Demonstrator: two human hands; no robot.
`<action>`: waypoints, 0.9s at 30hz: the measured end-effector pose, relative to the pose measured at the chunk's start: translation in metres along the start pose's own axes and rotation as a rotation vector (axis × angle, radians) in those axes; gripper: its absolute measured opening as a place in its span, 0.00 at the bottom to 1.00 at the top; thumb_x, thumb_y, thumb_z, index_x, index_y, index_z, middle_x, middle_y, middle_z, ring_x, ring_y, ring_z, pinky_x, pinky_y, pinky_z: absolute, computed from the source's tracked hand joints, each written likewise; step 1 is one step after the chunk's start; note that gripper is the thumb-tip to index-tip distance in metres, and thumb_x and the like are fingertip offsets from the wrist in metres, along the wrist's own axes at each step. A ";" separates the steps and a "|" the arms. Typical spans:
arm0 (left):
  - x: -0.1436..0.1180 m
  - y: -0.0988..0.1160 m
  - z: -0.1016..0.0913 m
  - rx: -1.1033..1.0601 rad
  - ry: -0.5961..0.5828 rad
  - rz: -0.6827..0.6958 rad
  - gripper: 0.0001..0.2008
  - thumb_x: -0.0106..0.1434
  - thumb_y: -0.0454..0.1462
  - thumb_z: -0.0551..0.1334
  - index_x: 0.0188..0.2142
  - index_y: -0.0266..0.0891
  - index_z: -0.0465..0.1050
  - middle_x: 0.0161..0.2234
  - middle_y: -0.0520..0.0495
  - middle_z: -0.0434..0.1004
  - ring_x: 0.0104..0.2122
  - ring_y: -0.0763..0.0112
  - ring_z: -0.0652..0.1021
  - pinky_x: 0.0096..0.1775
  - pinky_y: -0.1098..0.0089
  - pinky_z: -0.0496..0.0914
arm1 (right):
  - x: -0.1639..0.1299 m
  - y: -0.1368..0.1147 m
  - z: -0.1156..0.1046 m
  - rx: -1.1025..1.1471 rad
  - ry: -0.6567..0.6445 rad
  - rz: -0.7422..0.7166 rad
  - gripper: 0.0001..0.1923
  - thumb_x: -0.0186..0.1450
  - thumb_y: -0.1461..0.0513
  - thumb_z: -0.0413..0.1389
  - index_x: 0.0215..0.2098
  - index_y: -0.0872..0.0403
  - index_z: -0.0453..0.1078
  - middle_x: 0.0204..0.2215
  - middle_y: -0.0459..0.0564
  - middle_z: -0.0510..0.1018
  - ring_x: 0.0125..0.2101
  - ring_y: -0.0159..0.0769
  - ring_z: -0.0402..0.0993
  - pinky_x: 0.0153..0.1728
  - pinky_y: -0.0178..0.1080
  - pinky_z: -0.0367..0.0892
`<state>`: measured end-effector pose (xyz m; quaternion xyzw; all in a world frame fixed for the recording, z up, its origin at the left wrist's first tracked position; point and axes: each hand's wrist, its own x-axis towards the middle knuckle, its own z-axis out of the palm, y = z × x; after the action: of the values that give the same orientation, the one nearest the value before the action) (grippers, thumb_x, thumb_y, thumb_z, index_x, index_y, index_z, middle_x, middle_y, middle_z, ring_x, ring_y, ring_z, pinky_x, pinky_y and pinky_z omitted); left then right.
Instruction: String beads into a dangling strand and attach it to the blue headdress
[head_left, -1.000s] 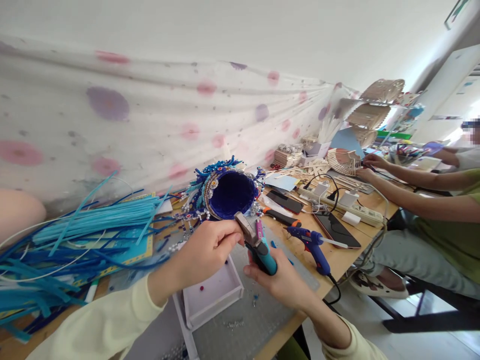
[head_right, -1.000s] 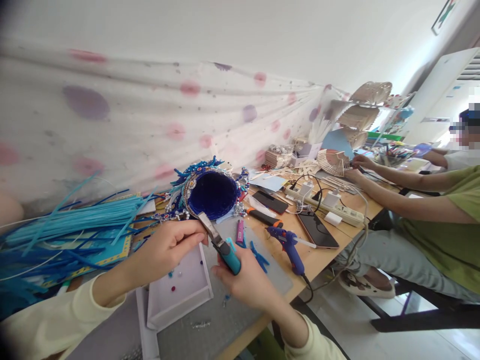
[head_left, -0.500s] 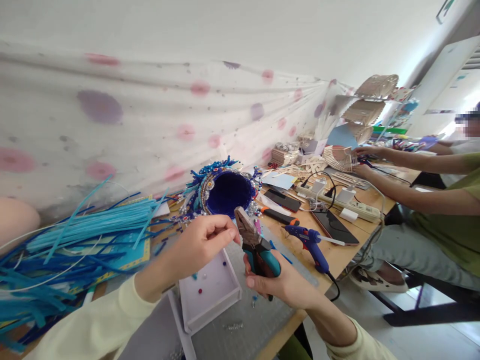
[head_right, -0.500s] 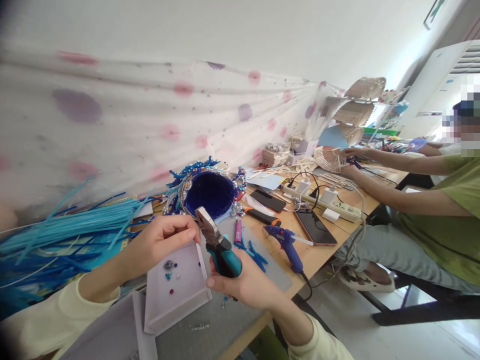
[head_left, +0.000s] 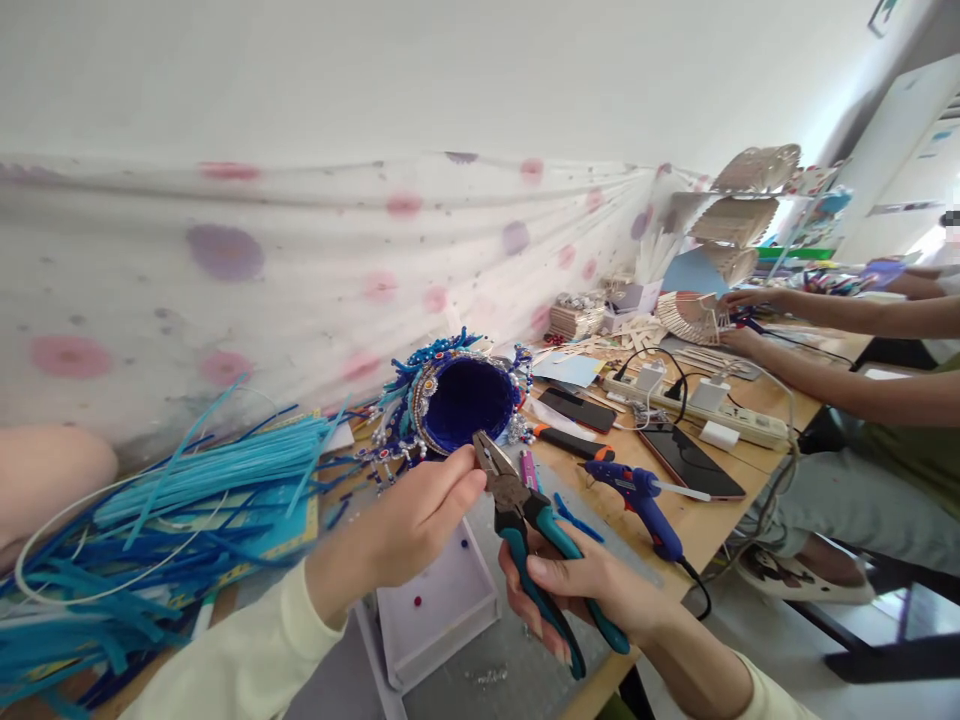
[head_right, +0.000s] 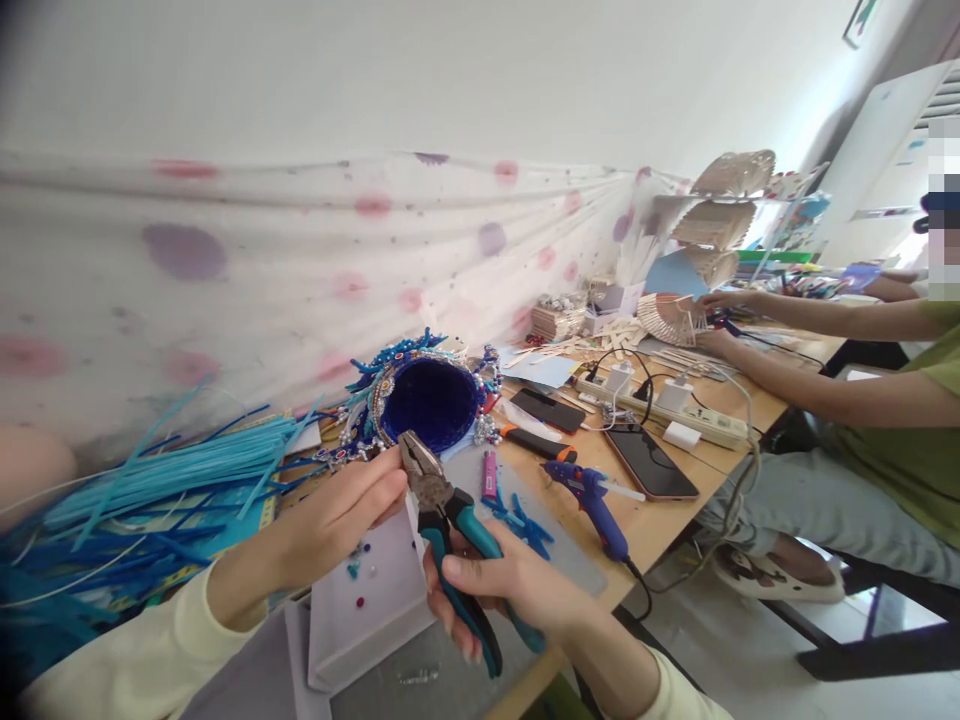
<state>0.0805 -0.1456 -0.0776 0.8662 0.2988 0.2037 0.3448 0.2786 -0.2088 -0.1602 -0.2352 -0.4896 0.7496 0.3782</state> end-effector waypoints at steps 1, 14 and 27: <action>-0.001 0.000 0.001 0.022 0.006 0.006 0.14 0.73 0.42 0.43 0.33 0.43 0.60 0.25 0.55 0.63 0.26 0.69 0.66 0.33 0.68 0.58 | 0.000 0.001 0.000 0.027 -0.005 -0.001 0.20 0.62 0.49 0.61 0.36 0.58 0.66 0.23 0.44 0.73 0.15 0.23 0.67 0.14 0.25 0.59; 0.001 -0.004 0.008 0.031 0.089 -0.018 0.15 0.73 0.42 0.44 0.29 0.42 0.55 0.21 0.58 0.57 0.22 0.73 0.61 0.28 0.67 0.53 | -0.011 -0.010 -0.001 0.151 0.026 -0.036 0.22 0.61 0.51 0.63 0.44 0.58 0.69 0.30 0.49 0.73 0.22 0.27 0.70 0.20 0.27 0.66; 0.011 -0.014 0.005 0.348 0.173 0.053 0.11 0.68 0.35 0.48 0.27 0.42 0.54 0.23 0.56 0.57 0.23 0.72 0.61 0.29 0.68 0.51 | -0.022 -0.019 0.008 0.484 -0.079 0.069 0.38 0.54 0.48 0.65 0.59 0.51 0.65 0.41 0.54 0.79 0.39 0.36 0.75 0.39 0.39 0.71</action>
<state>0.0856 -0.1326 -0.0898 0.8996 0.3351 0.2315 0.1573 0.2925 -0.2262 -0.1405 -0.1251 -0.3019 0.8661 0.3782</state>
